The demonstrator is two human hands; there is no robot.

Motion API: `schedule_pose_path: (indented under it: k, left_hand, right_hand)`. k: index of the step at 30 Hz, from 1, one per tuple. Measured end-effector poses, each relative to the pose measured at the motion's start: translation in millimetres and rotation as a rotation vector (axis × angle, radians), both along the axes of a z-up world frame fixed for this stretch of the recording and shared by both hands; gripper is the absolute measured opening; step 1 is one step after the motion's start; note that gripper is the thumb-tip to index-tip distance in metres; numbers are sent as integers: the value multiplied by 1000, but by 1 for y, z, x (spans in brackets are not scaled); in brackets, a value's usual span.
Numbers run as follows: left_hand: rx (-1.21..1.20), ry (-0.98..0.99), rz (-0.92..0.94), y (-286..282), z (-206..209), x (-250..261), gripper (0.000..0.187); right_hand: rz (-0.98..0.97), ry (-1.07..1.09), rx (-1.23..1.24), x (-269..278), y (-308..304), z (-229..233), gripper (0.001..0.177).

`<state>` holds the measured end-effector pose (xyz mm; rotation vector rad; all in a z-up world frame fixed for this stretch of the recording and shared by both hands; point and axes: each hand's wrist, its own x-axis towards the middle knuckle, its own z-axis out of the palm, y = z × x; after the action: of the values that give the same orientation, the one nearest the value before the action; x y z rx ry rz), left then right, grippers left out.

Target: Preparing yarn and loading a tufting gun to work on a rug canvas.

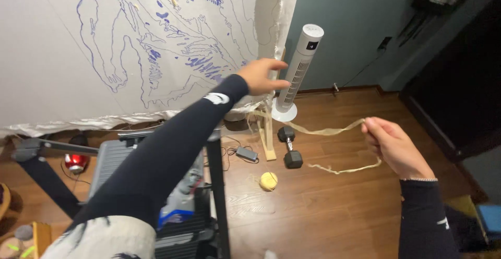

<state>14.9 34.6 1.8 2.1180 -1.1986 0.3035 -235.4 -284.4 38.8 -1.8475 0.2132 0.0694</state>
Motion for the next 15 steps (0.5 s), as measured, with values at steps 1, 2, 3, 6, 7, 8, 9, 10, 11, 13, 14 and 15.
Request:
schedule_pose_path:
  k: [1,2,3,6,7,8,9,10,11,13,14,15]
  left_hand:
    - [10,-2,-19,-3,19,-29,57]
    - [7,297,-125,-5,37,-58,59]
    - [14,599,-228,-6,55,-88,61]
    - [23,661,-481,-16,17,-104,58]
    - [39,664,-494,-8,14,-110,58]
    - [48,689,-543,0,11,-115,49]
    - [49,714,-591,6,8,-121,41]
    - [58,716,-603,19,14,-124,41]
    - [82,616,-494,31,20,-127,30]
    - [101,515,-395,49,16,-113,21]
    - [4,396,-226,54,6,-95,19]
    - [-95,279,-54,59,-5,-76,18]
  right_hand:
    - [-19,-2,10,-4,26,5,33]
    - [-24,-17,-53,-8,52,10,33]
    - [-28,-29,-114,-11,78,14,34]
    - [13,-36,-137,-17,138,12,32]
    - [-5,-36,-126,-21,151,11,32]
    - [14,-40,-155,-26,164,10,34]
    - [37,-43,-191,-30,174,11,37]
    - [23,-40,-187,-35,178,7,37]
    - [13,-27,-195,-40,180,4,37]
    - [-6,-11,-209,-51,179,2,37]
    - [-29,-10,-214,-57,175,1,36]
    - [-50,-8,-221,-63,171,-1,35]
